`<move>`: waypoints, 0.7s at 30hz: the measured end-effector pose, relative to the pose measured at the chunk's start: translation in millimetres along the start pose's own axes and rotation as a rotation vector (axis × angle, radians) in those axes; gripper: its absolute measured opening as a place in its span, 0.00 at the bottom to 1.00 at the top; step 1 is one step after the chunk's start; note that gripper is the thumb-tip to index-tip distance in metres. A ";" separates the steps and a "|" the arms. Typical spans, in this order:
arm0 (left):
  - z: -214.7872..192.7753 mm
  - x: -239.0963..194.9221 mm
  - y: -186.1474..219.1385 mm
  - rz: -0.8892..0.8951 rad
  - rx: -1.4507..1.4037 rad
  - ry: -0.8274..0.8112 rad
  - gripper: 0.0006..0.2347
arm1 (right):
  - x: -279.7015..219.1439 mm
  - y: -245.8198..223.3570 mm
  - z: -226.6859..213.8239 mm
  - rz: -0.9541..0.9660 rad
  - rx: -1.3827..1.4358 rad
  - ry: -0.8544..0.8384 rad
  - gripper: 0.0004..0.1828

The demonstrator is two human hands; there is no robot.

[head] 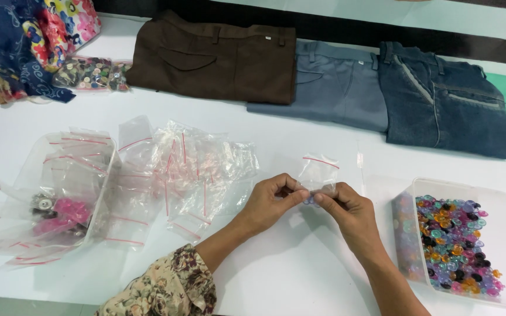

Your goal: Sorting and bagging small colorful buttons into plastic zip-lock bags.

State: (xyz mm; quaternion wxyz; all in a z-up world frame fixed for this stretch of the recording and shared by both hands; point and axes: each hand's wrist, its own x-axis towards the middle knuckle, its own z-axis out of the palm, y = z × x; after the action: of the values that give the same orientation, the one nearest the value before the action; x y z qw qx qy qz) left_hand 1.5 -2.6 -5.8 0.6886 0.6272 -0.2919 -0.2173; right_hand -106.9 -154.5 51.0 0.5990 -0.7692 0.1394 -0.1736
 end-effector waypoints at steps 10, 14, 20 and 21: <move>0.8 -0.5 -1.2 0.003 0.005 0.014 0.08 | -1.0 5.2 1.3 -0.046 -0.040 0.028 0.06; 0.8 -3.2 3.6 -0.011 0.028 -0.023 0.08 | -3.0 6.0 1.6 -0.048 -0.014 0.056 0.05; 0.9 -2.8 0.5 0.014 0.040 -0.042 0.07 | 0.2 17.1 -3.4 -0.075 0.051 0.107 0.06; 1.1 -2.6 -1.7 0.018 0.045 -0.043 0.07 | 0.2 17.2 -2.8 -0.071 0.066 0.097 0.06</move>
State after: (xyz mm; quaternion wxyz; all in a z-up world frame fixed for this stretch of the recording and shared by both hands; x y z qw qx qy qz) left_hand -1.1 -1.9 -7.8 0.6698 0.6350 -0.3173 -0.2178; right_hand -108.1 -161.2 34.9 0.6100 -0.7442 0.1350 -0.2364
